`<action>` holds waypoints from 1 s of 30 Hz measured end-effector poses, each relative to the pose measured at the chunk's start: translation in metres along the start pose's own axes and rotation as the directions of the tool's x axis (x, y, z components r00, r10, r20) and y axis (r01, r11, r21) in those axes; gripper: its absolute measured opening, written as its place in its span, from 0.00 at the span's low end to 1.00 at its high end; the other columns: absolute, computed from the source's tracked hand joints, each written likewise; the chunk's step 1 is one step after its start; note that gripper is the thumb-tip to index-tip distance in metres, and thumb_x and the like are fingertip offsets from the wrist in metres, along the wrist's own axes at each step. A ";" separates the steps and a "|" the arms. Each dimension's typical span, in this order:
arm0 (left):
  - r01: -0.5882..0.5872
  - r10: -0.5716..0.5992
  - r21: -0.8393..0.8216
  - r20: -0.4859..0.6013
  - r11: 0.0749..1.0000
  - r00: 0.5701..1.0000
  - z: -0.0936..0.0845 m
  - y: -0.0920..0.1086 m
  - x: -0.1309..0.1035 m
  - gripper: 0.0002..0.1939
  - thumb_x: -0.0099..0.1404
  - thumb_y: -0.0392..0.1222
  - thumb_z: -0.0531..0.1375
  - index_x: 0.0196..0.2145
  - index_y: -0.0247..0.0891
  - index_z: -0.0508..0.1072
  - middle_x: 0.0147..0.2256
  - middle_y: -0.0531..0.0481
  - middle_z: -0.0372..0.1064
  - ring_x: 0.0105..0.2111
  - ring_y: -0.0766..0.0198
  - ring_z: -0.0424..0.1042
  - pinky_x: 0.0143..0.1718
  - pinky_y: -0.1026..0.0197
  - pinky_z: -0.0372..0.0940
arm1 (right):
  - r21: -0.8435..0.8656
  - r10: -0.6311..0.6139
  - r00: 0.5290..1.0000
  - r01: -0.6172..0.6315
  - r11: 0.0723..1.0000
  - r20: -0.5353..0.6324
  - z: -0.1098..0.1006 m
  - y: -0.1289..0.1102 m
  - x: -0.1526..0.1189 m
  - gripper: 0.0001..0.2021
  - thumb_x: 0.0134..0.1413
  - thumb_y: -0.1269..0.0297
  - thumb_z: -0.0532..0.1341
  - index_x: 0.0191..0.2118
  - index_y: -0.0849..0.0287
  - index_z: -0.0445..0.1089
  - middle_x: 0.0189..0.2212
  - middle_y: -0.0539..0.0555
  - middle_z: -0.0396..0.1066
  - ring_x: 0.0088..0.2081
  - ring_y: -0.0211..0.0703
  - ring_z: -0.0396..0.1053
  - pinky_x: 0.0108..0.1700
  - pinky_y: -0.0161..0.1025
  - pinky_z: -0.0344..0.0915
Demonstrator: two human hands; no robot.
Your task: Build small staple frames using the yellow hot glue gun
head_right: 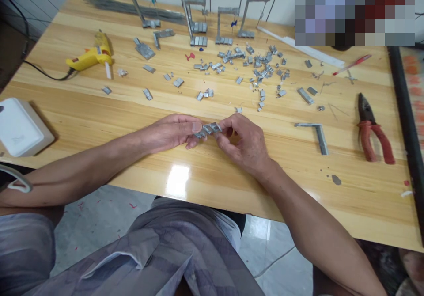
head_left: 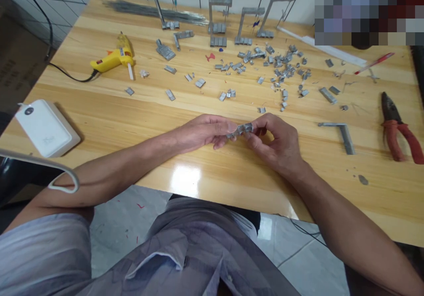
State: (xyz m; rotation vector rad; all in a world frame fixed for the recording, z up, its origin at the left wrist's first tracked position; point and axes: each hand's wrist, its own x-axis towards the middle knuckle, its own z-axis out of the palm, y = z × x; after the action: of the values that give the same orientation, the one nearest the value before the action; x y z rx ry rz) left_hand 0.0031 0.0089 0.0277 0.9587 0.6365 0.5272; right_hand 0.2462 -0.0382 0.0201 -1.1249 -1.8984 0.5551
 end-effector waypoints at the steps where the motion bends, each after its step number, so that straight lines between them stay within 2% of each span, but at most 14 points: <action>1: 0.000 0.000 -0.006 0.000 1.000 1.000 0.000 0.000 0.000 0.27 0.58 0.60 0.83 0.36 0.31 0.85 0.35 0.44 0.82 0.26 0.70 0.70 0.27 0.64 0.63 | 0.002 0.004 1.000 -0.004 1.000 0.007 0.000 0.000 0.000 0.12 0.69 0.50 0.71 0.38 0.50 0.76 0.30 0.50 0.76 0.30 0.42 0.70 0.37 0.43 0.72; 15: 0.000 0.002 0.083 -0.019 0.997 1.000 0.001 0.001 -0.001 0.27 0.58 0.62 0.81 0.33 0.32 0.84 0.34 0.43 0.81 0.26 0.69 0.68 0.28 0.62 0.62 | 0.022 0.023 0.999 -0.023 0.999 0.023 -0.001 0.000 0.000 0.14 0.68 0.47 0.72 0.38 0.50 0.76 0.29 0.50 0.75 0.30 0.43 0.71 0.37 0.44 0.72; 18: -0.054 0.061 0.144 -0.048 0.988 0.997 0.001 -0.001 -0.003 0.28 0.59 0.64 0.80 0.37 0.34 0.86 0.33 0.46 0.79 0.26 0.69 0.66 0.29 0.62 0.62 | 0.012 0.034 0.999 -0.034 0.999 0.015 0.000 0.002 -0.001 0.12 0.68 0.49 0.72 0.40 0.49 0.77 0.30 0.50 0.76 0.31 0.43 0.71 0.37 0.44 0.72; 20: -0.103 0.139 0.269 -0.118 0.958 0.983 0.002 -0.001 -0.005 0.26 0.62 0.63 0.79 0.41 0.37 0.87 0.32 0.49 0.76 0.27 0.68 0.66 0.30 0.62 0.61 | 0.012 0.048 0.999 -0.048 0.999 0.005 0.000 0.005 -0.002 0.10 0.67 0.51 0.72 0.45 0.49 0.79 0.33 0.51 0.77 0.33 0.44 0.73 0.38 0.44 0.73; 22: -0.138 0.243 0.450 -0.184 0.882 0.952 0.001 0.000 -0.007 0.22 0.65 0.60 0.78 0.45 0.39 0.88 0.31 0.51 0.74 0.29 0.66 0.66 0.31 0.62 0.59 | 0.008 0.061 0.998 -0.060 0.998 -0.017 0.001 0.009 -0.003 0.11 0.67 0.54 0.72 0.50 0.48 0.79 0.37 0.51 0.78 0.34 0.44 0.73 0.39 0.44 0.73; 24: -0.167 0.358 0.619 -0.198 0.767 0.913 -0.001 0.001 -0.007 0.19 0.67 0.57 0.76 0.46 0.41 0.87 0.33 0.50 0.74 0.31 0.64 0.67 0.33 0.60 0.60 | -0.004 0.068 0.997 -0.068 0.998 -0.042 0.001 0.013 -0.003 0.13 0.66 0.57 0.72 0.54 0.48 0.79 0.39 0.52 0.79 0.35 0.44 0.73 0.40 0.44 0.73; 27: -0.223 0.488 0.804 -0.095 0.552 0.868 -0.007 -0.004 -0.003 0.15 0.70 0.52 0.74 0.48 0.41 0.86 0.40 0.47 0.77 0.37 0.60 0.72 0.42 0.57 0.66 | -0.036 0.080 0.995 -0.082 0.996 -0.064 0.002 0.017 -0.004 0.13 0.67 0.58 0.71 0.55 0.49 0.80 0.39 0.52 0.79 0.35 0.44 0.73 0.40 0.44 0.73; 30: -0.244 0.491 0.916 0.061 0.318 0.869 -0.013 -0.011 0.001 0.14 0.69 0.45 0.73 0.51 0.41 0.85 0.47 0.44 0.80 0.49 0.53 0.75 0.56 0.50 0.66 | -0.076 0.059 0.997 -0.063 0.995 -0.052 0.004 0.021 -0.004 0.11 0.68 0.55 0.70 0.52 0.48 0.81 0.38 0.53 0.79 0.37 0.47 0.74 0.42 0.46 0.74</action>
State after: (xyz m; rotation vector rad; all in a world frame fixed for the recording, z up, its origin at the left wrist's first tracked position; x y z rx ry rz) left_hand -0.0045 0.0116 0.0123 2.1930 0.9525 0.7217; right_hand 0.2545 -0.0311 0.0016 -1.2394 -1.8618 0.4865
